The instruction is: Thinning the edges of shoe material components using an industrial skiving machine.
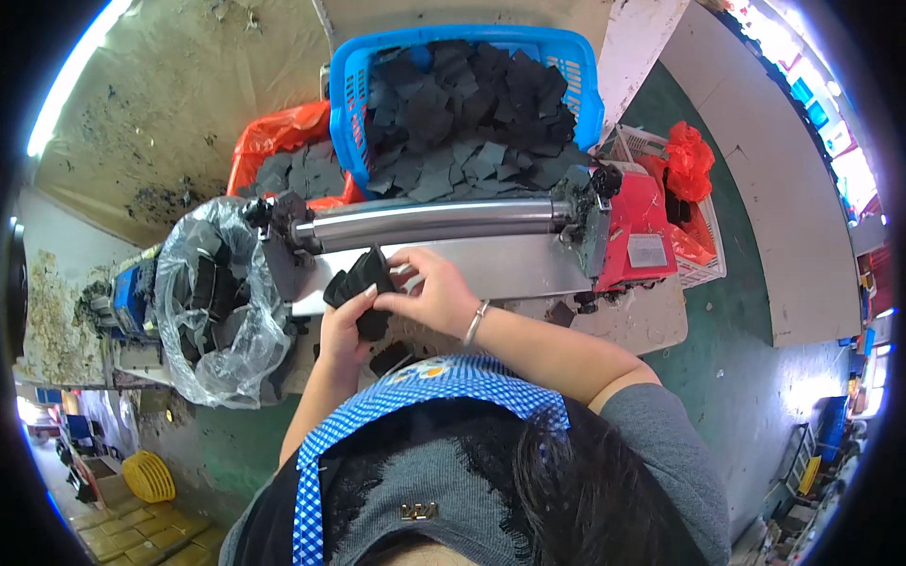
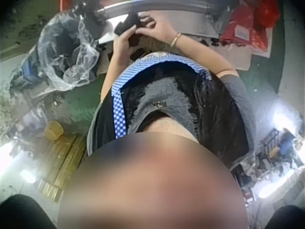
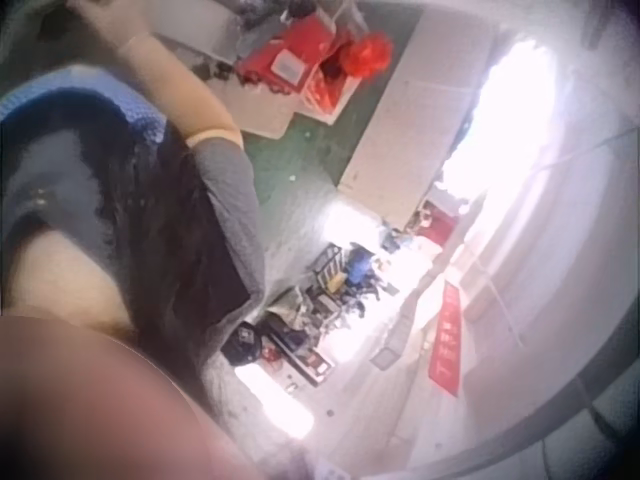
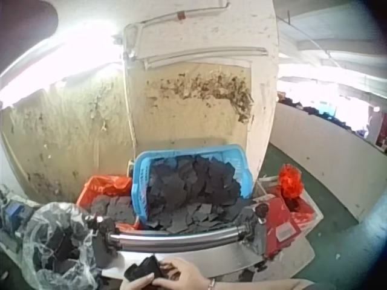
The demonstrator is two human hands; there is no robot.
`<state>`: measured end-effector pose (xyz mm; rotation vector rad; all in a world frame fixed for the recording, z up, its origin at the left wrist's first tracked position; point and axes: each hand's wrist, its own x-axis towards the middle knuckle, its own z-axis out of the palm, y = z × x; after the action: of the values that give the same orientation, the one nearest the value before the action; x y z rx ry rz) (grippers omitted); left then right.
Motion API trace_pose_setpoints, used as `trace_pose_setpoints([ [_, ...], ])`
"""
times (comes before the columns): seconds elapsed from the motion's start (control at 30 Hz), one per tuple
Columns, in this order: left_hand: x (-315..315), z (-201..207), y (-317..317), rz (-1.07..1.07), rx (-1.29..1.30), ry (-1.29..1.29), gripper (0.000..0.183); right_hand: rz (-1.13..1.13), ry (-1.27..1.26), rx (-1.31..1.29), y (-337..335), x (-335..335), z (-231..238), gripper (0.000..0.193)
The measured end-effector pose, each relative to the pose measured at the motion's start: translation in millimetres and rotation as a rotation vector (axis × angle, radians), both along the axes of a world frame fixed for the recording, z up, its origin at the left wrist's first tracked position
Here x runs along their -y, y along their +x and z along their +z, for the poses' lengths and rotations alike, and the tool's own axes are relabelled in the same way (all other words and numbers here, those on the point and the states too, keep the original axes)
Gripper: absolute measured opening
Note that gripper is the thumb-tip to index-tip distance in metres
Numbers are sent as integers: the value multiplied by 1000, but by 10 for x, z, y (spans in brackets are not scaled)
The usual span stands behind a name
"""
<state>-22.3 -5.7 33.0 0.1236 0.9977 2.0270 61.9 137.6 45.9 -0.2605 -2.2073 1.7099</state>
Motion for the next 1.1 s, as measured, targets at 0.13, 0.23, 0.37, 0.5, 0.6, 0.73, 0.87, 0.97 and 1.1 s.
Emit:
trace_pose_setpoints([
  [0.13,-15,-76,16,22,-89,-51,32,-29,30,13,-24,22,-53,31],
  [0.23,-39,2,34,62,-35,-43,26,-77,-137,-38,-67,-14,-202,25],
  [0.37,-25,-45,42,80,138,-26,26,-113,-504,337,-120,-137,-334,17],
  [0.5,92,-216,47,74,62,-85,30,-139,-465,613,-138,-198,-412,20],
  [0.6,157,-168,-5,161,18,-130,31,-109,-576,708,-133,-311,-555,22],
  [0.73,206,-154,-36,183,3,-29,33,-214,-713,598,-257,-460,-529,24],
  [0.87,137,-189,-20,205,-33,-60,31,-463,-799,438,-266,-406,-464,24],
  [0.97,81,-322,45,220,-73,-80,28,17,-25,185,-107,8,-233,30],
  [1.1,31,-223,59,148,96,26,28,91,104,125,-80,88,-196,36],
])
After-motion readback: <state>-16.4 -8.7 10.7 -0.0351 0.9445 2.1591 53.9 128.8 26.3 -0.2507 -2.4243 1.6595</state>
